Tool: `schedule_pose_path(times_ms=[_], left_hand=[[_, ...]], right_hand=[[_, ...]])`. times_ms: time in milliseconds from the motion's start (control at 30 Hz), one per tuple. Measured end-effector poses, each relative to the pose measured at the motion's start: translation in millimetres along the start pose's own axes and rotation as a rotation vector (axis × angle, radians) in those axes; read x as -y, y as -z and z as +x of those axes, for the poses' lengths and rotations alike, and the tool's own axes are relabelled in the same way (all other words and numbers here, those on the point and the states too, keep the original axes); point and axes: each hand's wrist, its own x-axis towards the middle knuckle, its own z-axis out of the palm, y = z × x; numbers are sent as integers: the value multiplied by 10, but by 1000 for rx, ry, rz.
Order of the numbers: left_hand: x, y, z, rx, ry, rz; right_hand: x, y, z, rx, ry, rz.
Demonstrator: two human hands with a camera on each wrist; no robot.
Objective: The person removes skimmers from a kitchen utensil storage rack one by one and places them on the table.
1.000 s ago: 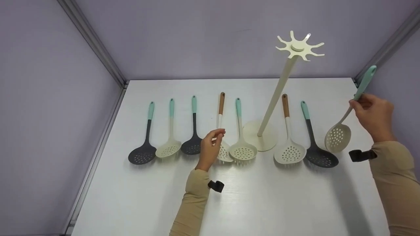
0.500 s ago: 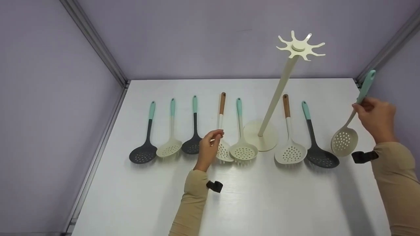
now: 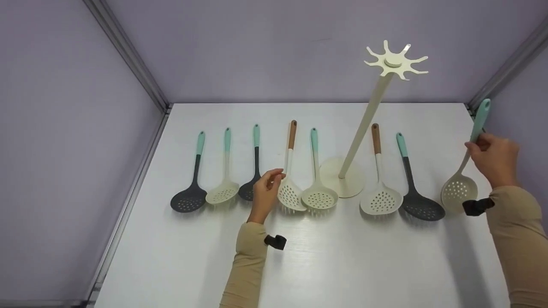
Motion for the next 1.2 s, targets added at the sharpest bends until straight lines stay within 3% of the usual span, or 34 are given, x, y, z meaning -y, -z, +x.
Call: schedule_pose_path(times_ms=[233,300,533,667,800,1033,1200], left_hand=[[-303,56,-110,-13,-11,24],[-288,50,-108,-31,-6,20],[17,-7,-30,-91,-11,9],[64,4,-33,-93,-21,-7],[59,16,-45,-98,-32,-3],[-270,71,-164,-88,-41,-26],[-272,78,-169,-89,-35,-31]], right_hand=[[-178,-86,21,35,-20,-52],[-203,-100,39,44,-29,-68],[-219,-121,127,126,-80,-115],[-242,-146,165,167,-83,-132],[-255,-166,195,215,-75,-149],[-302,-189,214,281,-95,-154],[-326,-195,227,292,-90,-157]])
